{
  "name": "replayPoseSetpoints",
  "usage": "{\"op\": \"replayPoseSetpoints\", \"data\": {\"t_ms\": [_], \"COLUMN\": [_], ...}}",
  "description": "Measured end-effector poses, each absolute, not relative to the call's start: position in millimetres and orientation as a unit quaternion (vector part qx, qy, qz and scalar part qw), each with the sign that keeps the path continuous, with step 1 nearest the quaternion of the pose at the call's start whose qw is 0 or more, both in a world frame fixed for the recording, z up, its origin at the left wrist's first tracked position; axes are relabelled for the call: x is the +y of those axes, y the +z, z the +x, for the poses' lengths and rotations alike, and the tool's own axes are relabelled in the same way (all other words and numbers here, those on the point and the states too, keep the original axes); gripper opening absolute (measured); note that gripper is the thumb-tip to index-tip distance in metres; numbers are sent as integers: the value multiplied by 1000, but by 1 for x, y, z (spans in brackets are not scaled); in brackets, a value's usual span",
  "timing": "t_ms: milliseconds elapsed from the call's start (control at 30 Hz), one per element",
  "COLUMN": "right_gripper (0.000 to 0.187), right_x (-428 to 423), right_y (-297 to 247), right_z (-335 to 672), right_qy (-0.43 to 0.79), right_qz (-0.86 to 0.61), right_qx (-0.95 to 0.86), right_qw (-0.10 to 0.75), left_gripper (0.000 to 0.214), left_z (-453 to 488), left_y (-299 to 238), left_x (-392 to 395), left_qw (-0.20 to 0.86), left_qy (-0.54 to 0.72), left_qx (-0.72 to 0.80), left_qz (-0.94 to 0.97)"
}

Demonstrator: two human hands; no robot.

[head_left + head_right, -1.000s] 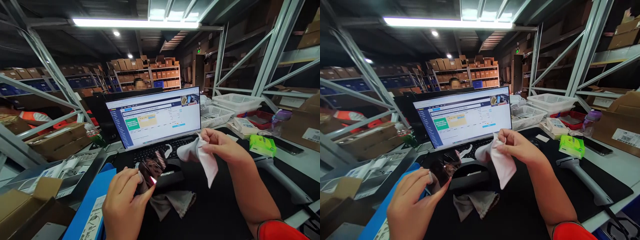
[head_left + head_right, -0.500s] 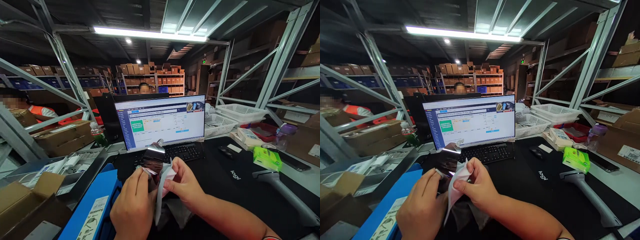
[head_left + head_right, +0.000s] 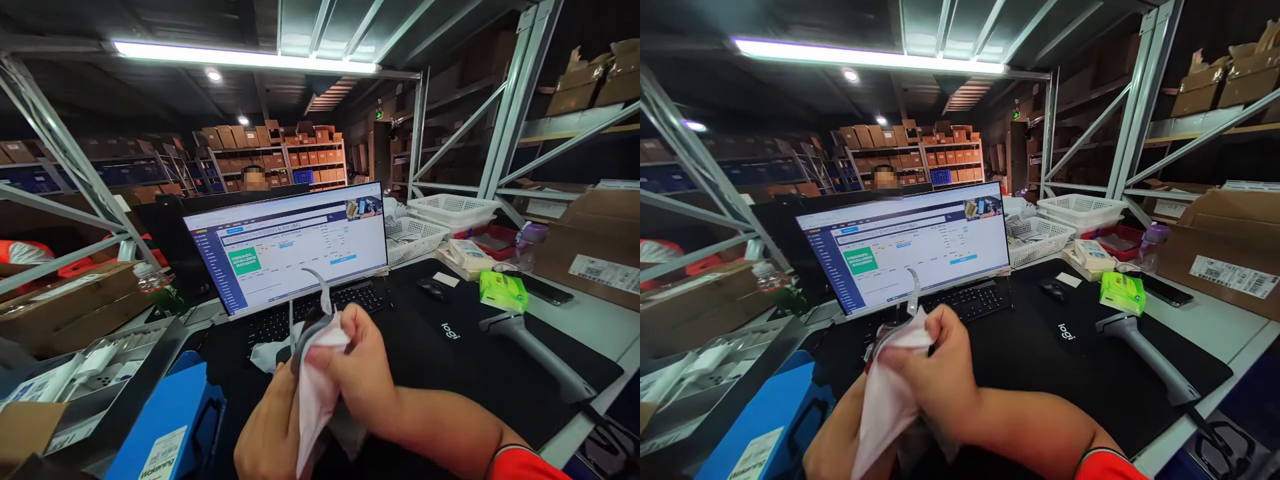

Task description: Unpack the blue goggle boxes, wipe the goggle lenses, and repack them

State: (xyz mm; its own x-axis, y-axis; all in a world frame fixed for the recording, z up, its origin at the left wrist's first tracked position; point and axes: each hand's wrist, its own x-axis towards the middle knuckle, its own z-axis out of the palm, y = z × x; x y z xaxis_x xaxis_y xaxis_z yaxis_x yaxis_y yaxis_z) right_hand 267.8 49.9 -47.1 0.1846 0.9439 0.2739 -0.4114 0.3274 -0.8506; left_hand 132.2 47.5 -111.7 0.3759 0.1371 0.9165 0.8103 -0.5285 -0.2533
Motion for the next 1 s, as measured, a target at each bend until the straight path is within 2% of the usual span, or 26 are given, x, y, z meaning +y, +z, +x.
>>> {"op": "replayPoseSetpoints", "data": {"t_ms": [133,233,367,567,667,800,933,1000], "right_gripper": [69,61,60,51,70,98,107,99], "right_x": [60,59,48,38,41,49,57,63], "right_y": [-35,-54,-82,-79,-73,-71,-61,-49], "right_z": [279,265,243,257,263,260,266,276], "right_qy": [544,501,477,581,614,629,617,636], "right_qz": [-276,-316,-319,-219,-196,-242,-264,-247], "right_qx": [-320,-323,-352,-413,-409,-359,-322,-296], "right_qw": [725,738,739,666,646,646,668,668], "left_gripper": [33,40,45,27,24,29,23,17], "left_z": [141,140,130,121,120,119,129,137], "left_y": [-112,-112,-117,-111,-107,-107,-102,-98], "left_x": [47,44,43,40,40,48,52,50], "left_qw": [371,342,254,243,225,247,309,333], "left_qy": [-414,-425,-469,-465,-453,-451,-469,-474], "left_qx": [-300,-322,-373,-334,-348,-346,-324,-306], "left_qz": [-775,-774,-760,-783,-789,-785,-761,-756]}}
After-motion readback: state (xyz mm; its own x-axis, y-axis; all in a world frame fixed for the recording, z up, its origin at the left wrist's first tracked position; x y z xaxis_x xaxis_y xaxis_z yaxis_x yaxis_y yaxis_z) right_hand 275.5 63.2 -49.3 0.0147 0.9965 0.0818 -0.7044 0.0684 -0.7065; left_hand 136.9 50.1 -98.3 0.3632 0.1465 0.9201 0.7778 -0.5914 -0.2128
